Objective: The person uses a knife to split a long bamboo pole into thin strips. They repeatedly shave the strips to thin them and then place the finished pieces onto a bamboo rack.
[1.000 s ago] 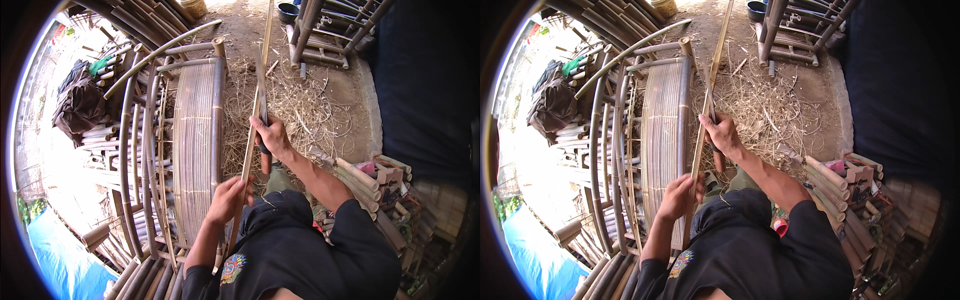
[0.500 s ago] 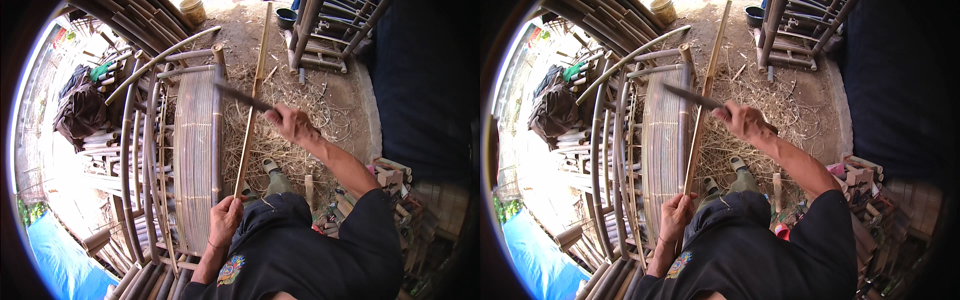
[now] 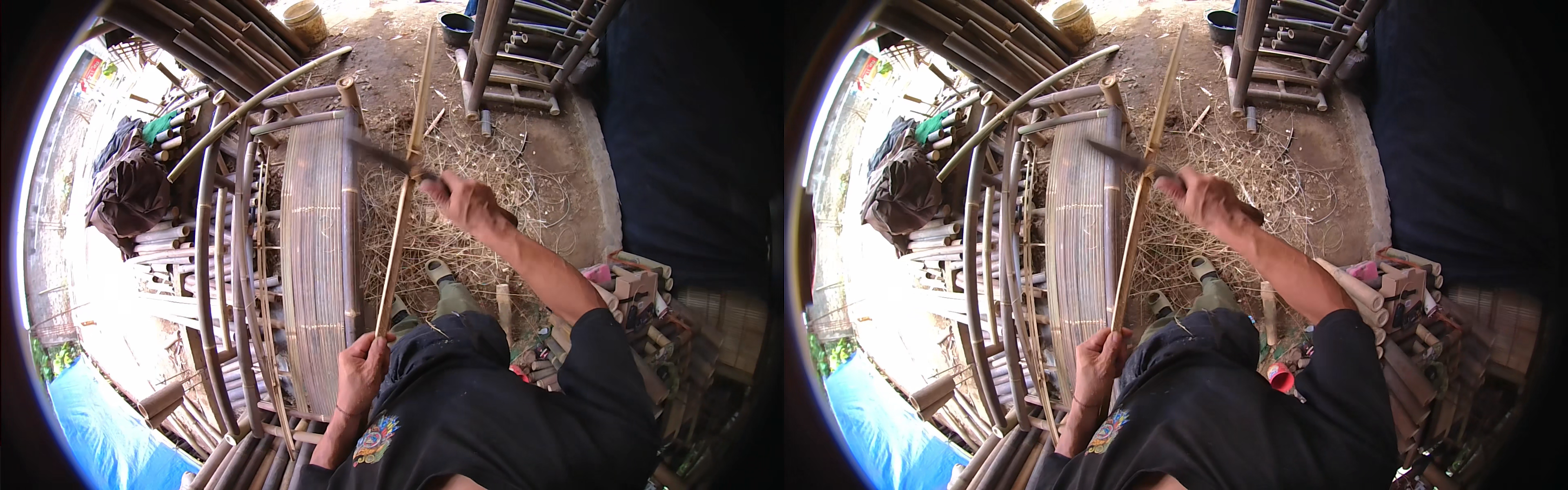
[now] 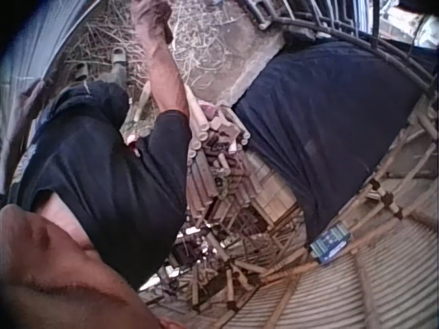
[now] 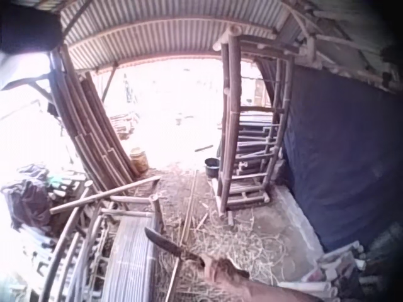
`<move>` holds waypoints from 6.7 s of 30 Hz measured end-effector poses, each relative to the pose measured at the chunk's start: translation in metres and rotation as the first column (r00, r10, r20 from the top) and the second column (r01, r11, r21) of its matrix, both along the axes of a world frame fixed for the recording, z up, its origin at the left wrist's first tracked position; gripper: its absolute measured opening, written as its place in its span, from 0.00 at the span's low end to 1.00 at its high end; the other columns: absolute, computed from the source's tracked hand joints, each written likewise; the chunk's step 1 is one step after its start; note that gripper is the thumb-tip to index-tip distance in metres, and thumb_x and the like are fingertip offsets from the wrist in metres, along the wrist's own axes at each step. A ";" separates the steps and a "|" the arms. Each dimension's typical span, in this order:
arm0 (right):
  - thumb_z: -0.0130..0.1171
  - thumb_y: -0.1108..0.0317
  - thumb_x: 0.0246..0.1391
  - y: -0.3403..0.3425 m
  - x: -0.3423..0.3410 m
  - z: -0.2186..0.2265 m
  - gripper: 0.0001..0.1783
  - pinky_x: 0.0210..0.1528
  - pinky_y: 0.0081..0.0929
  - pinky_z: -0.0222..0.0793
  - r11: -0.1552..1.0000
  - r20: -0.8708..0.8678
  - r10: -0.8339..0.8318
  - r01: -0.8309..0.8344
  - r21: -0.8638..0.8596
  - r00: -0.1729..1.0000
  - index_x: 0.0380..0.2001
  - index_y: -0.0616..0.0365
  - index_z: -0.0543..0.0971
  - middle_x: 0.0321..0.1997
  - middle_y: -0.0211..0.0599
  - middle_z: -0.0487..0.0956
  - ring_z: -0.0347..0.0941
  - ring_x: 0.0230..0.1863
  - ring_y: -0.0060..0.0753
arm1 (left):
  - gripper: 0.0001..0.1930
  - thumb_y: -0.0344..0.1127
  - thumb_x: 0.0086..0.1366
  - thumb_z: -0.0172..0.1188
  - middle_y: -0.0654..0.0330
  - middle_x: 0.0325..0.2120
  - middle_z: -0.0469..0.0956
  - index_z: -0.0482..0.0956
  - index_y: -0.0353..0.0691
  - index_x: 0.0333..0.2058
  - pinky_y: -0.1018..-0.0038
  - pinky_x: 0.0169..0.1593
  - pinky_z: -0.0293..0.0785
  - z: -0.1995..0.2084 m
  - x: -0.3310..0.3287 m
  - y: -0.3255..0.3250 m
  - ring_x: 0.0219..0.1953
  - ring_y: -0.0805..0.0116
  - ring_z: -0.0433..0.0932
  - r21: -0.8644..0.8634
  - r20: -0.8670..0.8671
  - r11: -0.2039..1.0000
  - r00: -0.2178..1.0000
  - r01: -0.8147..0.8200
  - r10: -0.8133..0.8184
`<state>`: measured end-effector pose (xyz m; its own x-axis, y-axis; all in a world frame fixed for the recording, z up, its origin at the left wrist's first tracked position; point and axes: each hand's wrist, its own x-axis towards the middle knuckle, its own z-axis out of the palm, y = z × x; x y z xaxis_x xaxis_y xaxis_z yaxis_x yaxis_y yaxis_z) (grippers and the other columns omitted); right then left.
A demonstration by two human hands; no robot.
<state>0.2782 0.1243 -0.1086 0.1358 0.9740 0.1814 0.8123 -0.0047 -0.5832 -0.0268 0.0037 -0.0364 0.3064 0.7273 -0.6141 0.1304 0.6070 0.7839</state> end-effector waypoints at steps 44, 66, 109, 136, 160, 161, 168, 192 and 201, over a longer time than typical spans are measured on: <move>0.37 0.24 0.55 0.003 0.092 0.021 0.37 0.12 0.26 0.61 0.997 0.205 -0.064 0.072 -0.029 0.977 0.23 0.48 0.69 0.12 0.22 0.64 0.63 0.12 0.21 | 0.15 0.36 0.70 0.54 0.69 0.23 0.70 0.77 0.33 0.49 0.82 0.30 0.64 0.016 -0.006 -0.007 0.27 0.82 0.65 0.183 -0.181 0.945 0.954 0.271 -0.239; 0.42 0.27 0.57 -0.050 0.005 0.037 0.36 0.15 0.35 0.70 0.999 0.085 0.028 -0.030 0.025 0.996 0.27 0.53 0.70 0.13 0.32 0.71 0.74 0.15 0.31 | 0.19 0.45 0.72 0.51 0.69 0.14 0.69 0.78 0.34 0.32 0.82 0.21 0.60 0.005 0.062 0.052 0.17 0.83 0.65 0.284 -0.156 0.948 0.982 0.143 -0.102; 0.41 0.31 0.60 -0.050 -0.036 0.037 0.33 0.11 0.28 0.67 0.936 0.062 0.331 -0.336 0.101 0.942 0.24 0.52 0.67 0.15 0.31 0.69 0.67 0.13 0.24 | 0.18 0.34 0.68 0.56 0.65 0.29 0.76 0.75 0.32 0.53 0.78 0.32 0.70 0.007 0.047 0.059 0.29 0.78 0.72 0.351 -0.208 0.927 0.976 0.133 -0.061; 0.37 0.23 0.55 0.006 0.086 0.033 0.39 0.13 0.29 0.63 0.996 0.119 -0.067 0.074 -0.049 0.991 0.23 0.50 0.71 0.11 0.23 0.64 0.62 0.11 0.20 | 0.18 0.22 0.63 0.54 0.56 0.22 0.68 0.75 0.35 0.52 0.74 0.30 0.69 0.004 -0.009 -0.007 0.24 0.72 0.71 0.484 -0.319 0.812 0.930 0.326 -0.183; 0.31 0.23 0.55 0.016 0.100 0.065 0.40 0.07 0.25 0.58 0.991 -0.064 -0.126 0.123 -0.059 0.990 0.24 0.51 0.70 0.14 0.22 0.65 0.60 0.11 0.16 | 0.21 0.39 0.73 0.49 0.68 0.16 0.70 0.69 0.37 0.60 0.84 0.18 0.59 -0.003 0.005 0.047 0.15 0.83 0.64 0.071 0.092 0.993 0.991 0.089 -0.095; 0.31 0.26 0.58 0.002 0.064 0.055 0.38 0.04 0.21 0.56 1.000 -0.075 0.006 -0.007 -0.003 0.997 0.23 0.50 0.68 0.13 0.22 0.63 0.57 0.08 0.15 | 0.20 0.38 0.73 0.49 0.69 0.16 0.69 0.69 0.36 0.59 0.84 0.17 0.58 0.000 0.023 0.065 0.15 0.84 0.63 0.071 0.213 0.994 0.972 0.084 -0.097; 0.42 0.28 0.57 -0.033 -0.022 0.050 0.37 0.18 0.39 0.73 0.960 -0.027 0.256 -0.251 0.122 0.966 0.28 0.57 0.73 0.16 0.36 0.72 0.76 0.18 0.37 | 0.19 0.34 0.72 0.52 0.72 0.19 0.67 0.71 0.33 0.57 0.86 0.20 0.56 0.026 0.078 0.081 0.18 0.86 0.61 0.164 0.208 0.979 0.974 -0.124 0.089; 0.42 0.28 0.57 -0.028 -0.002 0.047 0.36 0.20 0.38 0.74 0.982 -0.035 0.182 -0.180 0.048 0.983 0.28 0.54 0.74 0.14 0.34 0.72 0.75 0.16 0.36 | 0.21 0.35 0.72 0.50 0.72 0.19 0.66 0.67 0.33 0.61 0.85 0.21 0.56 0.025 0.060 0.051 0.18 0.86 0.61 0.135 0.204 0.990 0.979 -0.039 0.011; 0.34 0.23 0.55 0.013 0.088 0.033 0.40 0.07 0.26 0.59 0.994 -0.046 -0.104 0.105 0.018 0.994 0.24 0.51 0.71 0.11 0.20 0.62 0.59 0.09 0.18 | 0.20 0.35 0.72 0.50 0.71 0.19 0.67 0.69 0.32 0.59 0.85 0.21 0.58 0.031 0.026 0.020 0.19 0.85 0.63 0.109 0.062 0.990 0.993 0.089 -0.096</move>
<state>0.3666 0.1373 -0.0757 0.2447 0.9503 0.1924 0.7812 -0.0757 -0.6197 -0.0011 0.0240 -0.0051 0.4132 0.7540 -0.5107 0.1272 0.5076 0.8522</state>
